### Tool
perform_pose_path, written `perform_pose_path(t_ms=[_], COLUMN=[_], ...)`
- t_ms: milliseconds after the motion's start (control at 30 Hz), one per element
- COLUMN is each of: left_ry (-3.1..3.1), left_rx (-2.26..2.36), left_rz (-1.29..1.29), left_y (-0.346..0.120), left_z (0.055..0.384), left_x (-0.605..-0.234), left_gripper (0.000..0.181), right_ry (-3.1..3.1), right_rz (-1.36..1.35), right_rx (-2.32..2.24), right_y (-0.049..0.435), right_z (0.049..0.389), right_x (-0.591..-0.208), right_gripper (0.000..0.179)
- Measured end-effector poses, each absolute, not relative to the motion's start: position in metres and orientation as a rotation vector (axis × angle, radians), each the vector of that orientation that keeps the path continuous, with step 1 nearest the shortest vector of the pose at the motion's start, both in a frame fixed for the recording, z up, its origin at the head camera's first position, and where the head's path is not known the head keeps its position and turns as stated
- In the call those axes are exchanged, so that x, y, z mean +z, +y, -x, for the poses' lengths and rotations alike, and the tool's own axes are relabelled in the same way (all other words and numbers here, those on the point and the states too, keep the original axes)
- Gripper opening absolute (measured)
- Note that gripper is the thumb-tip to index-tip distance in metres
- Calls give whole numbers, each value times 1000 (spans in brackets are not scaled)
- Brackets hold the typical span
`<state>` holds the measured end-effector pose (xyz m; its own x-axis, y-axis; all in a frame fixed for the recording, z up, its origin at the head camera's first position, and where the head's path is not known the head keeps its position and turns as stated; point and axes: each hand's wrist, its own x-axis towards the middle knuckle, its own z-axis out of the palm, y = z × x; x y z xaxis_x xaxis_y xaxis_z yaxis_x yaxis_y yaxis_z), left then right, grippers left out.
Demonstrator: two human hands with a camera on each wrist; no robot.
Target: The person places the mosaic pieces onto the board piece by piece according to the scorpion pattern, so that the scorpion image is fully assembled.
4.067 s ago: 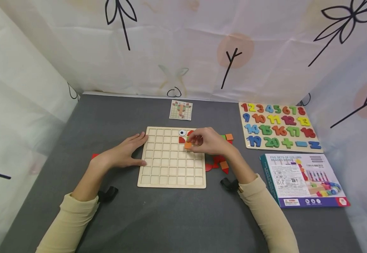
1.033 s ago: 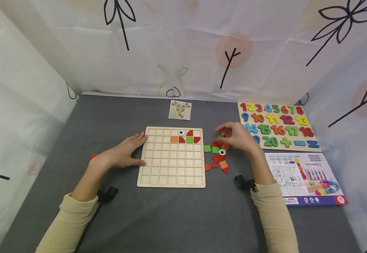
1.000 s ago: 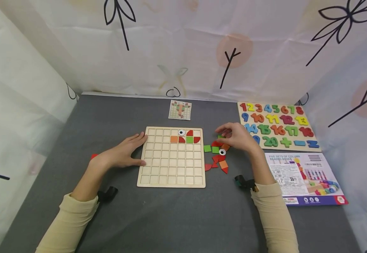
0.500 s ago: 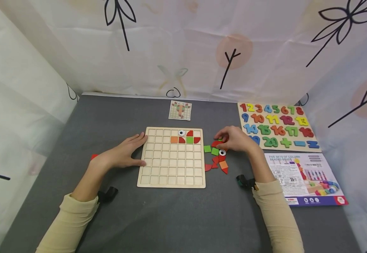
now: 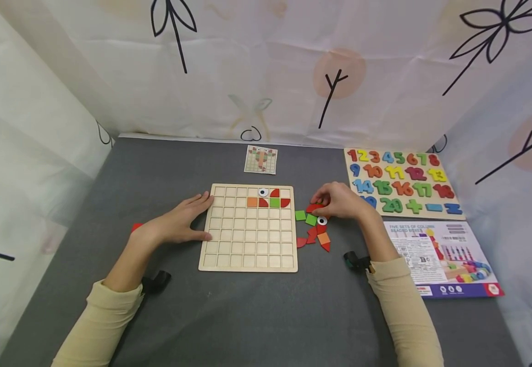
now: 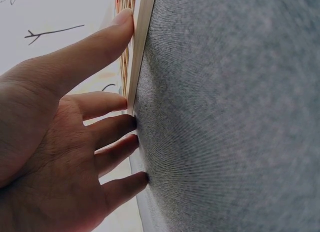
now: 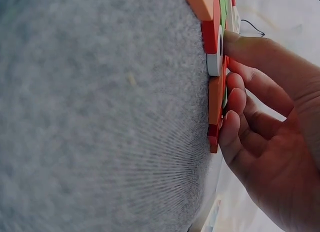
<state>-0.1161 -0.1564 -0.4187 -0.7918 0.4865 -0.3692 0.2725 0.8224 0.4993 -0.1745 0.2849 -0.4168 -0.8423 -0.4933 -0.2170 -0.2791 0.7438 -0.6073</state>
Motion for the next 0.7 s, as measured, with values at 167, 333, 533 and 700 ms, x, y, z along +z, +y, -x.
perform_pose_path(t_ms=[167, 333, 533, 700], left_ry=[2510, 2508, 2506, 2503], left_rx=[584, 580, 581, 577], left_rz=[-561, -557, -557, -547], left_y=[-156, -156, -156, -157], left_z=[116, 116, 117, 117], left_x=[-419, -418, -420, -421], left_gripper=[105, 104, 105, 105], right_ry=[2587, 2590, 2574, 2546], right_rz=[618, 620, 721, 757], right_rx=[-828, -882, -948, -971], right_y=[285, 284, 269, 244], right_z=[175, 173, 170, 172], right_x=[-418, -415, -410, -407], right_gripper=[19, 21, 18, 20])
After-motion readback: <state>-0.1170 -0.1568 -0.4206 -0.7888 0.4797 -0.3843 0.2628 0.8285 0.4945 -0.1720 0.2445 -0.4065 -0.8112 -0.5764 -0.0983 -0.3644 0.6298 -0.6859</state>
